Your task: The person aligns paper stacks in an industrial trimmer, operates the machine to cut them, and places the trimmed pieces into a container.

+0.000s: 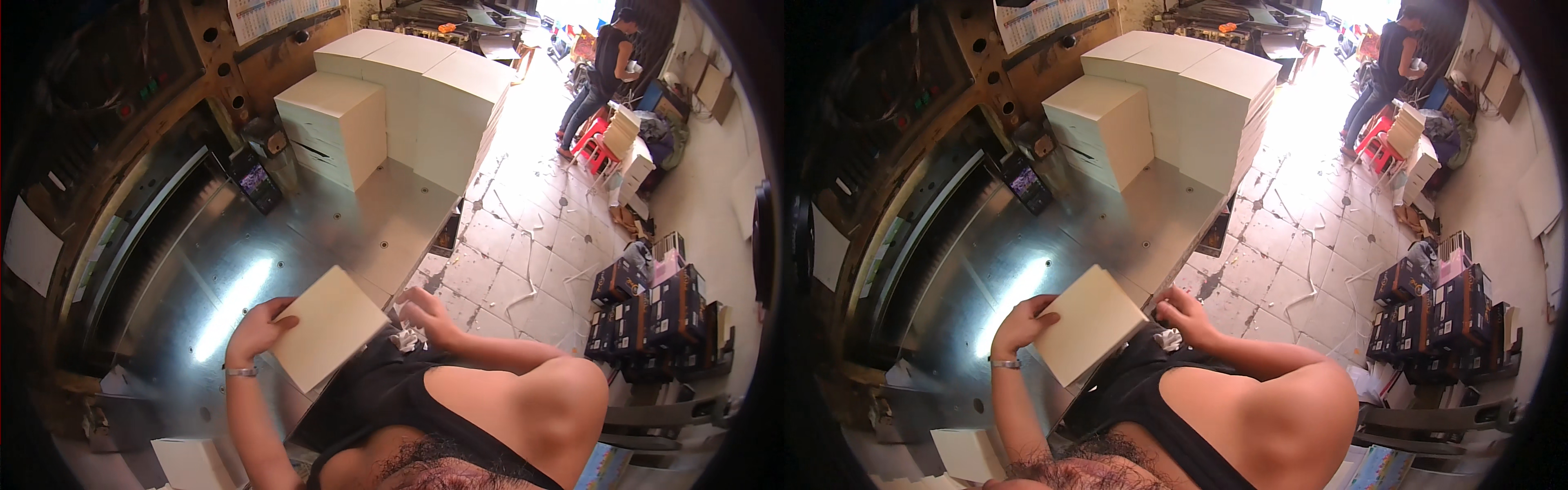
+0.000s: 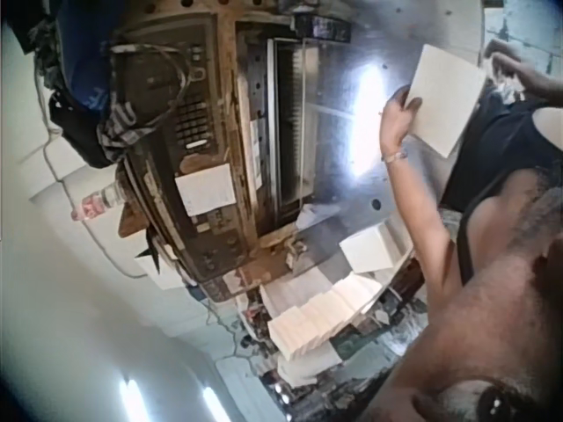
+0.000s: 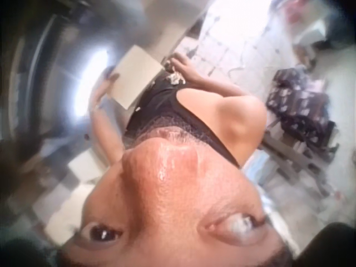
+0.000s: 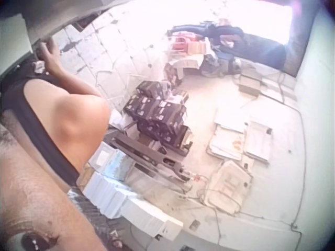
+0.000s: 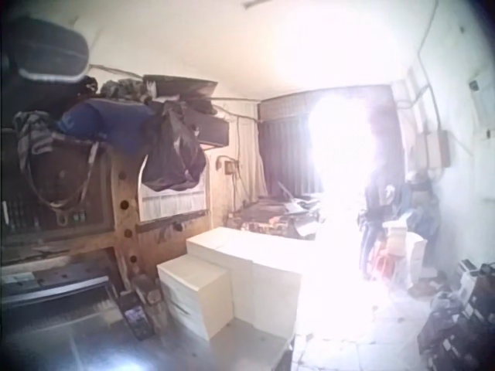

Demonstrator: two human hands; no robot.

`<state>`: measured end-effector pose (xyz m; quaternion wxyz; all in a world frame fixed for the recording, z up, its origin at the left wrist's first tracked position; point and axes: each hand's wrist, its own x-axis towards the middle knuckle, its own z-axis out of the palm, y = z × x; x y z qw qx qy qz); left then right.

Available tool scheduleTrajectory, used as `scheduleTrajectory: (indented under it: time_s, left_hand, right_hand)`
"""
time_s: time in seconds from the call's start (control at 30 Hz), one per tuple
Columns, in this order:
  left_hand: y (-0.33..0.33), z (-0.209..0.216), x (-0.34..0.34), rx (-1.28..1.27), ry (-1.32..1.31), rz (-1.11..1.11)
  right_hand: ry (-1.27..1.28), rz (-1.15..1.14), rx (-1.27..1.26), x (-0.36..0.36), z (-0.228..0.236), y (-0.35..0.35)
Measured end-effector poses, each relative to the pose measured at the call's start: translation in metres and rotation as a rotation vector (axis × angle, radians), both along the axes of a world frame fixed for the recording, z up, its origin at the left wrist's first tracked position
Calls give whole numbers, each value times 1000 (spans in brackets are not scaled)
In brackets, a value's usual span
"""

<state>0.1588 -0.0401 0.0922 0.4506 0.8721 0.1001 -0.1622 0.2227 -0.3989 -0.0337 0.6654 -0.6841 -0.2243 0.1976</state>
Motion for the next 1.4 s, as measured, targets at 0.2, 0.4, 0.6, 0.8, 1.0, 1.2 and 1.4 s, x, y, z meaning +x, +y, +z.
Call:
scheduleTrajectory:
  time_s: [0.2, 0.4, 0.6, 0.8, 1.0, 1.2, 1.4]
  left_hand:
    - [-49, -4, 13, -54, 11, -141]
    - [-53, -31, -31, 111, -284, 139]
    - [-54, -63, -112, -593, -511, 623]
    - [-58, -57, -141, -951, -550, 676]
    - [-47, -45, -152, -592, -722, 620]
    - [-18, -84, -164, -395, -652, 597]
    - [-54, -90, -147, -433, -724, 692]
  right_hand:
    - [799, 209, 159, -1, 18, -12]
    - [586, 214, 19, 3, 54, 3]
    - [426, 305, 213, 16, 70, 29]
    - [302, 493, 279, 35, 94, 71]
    - [33, 639, 222, 57, 84, 95]
    - [-163, 666, 111, 66, 69, 105]
    - [-238, 464, 82, 38, 63, 100]
